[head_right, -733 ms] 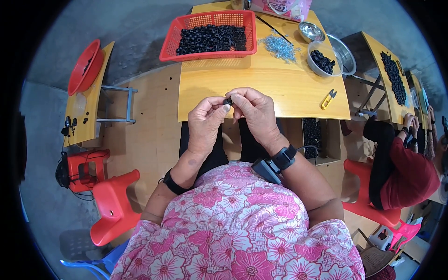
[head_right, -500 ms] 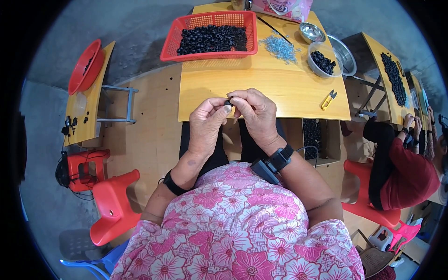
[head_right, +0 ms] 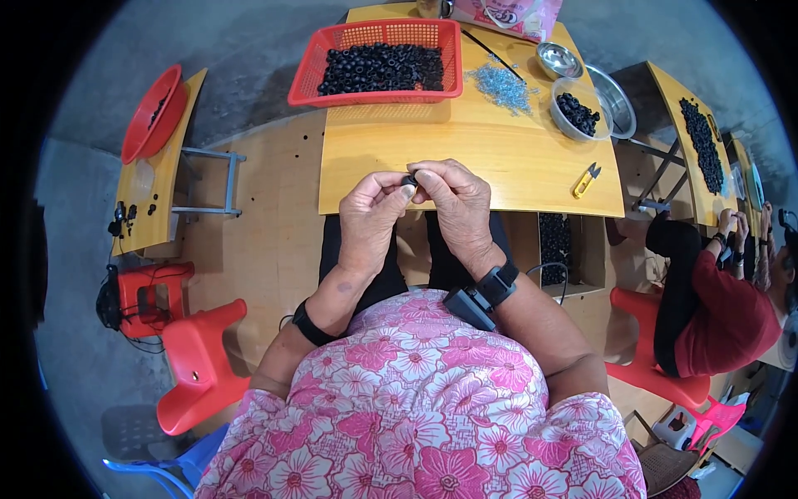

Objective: Sorting small black plastic or rubber components on a workbench from a central container into different piles or trays.

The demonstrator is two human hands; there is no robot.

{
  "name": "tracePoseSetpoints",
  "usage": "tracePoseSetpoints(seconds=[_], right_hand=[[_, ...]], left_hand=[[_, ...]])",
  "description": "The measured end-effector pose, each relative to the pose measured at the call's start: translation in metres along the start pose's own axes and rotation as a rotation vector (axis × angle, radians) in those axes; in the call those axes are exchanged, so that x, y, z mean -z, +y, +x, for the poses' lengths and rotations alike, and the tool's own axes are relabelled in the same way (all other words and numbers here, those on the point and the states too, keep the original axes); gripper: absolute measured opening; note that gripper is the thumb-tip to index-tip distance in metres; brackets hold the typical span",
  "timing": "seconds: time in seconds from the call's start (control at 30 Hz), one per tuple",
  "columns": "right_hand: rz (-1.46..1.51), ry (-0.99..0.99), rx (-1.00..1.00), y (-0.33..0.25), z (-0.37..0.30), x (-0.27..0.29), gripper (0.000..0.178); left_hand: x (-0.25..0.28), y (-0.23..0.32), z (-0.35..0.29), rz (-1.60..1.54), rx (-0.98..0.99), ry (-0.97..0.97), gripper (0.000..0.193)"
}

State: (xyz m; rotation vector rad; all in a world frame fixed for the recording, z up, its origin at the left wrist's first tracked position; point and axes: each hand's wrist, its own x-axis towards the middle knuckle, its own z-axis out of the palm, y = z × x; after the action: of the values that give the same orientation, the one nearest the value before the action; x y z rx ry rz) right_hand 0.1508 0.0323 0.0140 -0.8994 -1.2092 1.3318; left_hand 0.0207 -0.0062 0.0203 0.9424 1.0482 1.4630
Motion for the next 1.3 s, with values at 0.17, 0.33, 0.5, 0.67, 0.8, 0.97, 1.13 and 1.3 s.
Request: tracePoseSetpoints(seconds=[0.17, 0.33, 0.5, 0.67, 0.8, 0.97, 1.13, 1.3], right_hand=[[-0.156, -0.076, 0.056, -0.005, 0.002, 0.003, 0.013], [0.098, -0.119, -0.189, -0.004, 0.004, 0.008, 0.014], [0.400, -0.198, -0.390, -0.005, 0.005, 0.012, 0.018], [0.456, -0.225, -0.383, -0.006, 0.004, 0.013, 0.019], [0.514, -0.187, -0.353, 0.005, 0.001, 0.010, 0.019], [0.651, -0.180, -0.407, 0.009, -0.002, 0.007, 0.022], [0.638, -0.218, -0.470, 0.004, 0.000, 0.011, 0.023], [0.645, -0.265, -0.510, -0.003, 0.003, 0.010, 0.020]], left_hand=[[0.001, -0.003, -0.001, 0.021, -0.023, 0.008, 0.013], [0.004, -0.010, 0.000, 0.022, -0.035, 0.006, 0.014], [0.004, -0.008, -0.001, -0.021, -0.015, -0.005, 0.015], [0.003, -0.006, -0.001, -0.052, -0.004, -0.021, 0.015], [0.000, -0.002, 0.000, -0.041, -0.006, -0.002, 0.015], [0.001, -0.004, 0.000, -0.054, -0.029, 0.014, 0.015], [0.002, -0.009, -0.002, -0.075, -0.046, 0.005, 0.014], [0.004, -0.017, 0.000, -0.085, -0.038, 0.005, 0.014]])
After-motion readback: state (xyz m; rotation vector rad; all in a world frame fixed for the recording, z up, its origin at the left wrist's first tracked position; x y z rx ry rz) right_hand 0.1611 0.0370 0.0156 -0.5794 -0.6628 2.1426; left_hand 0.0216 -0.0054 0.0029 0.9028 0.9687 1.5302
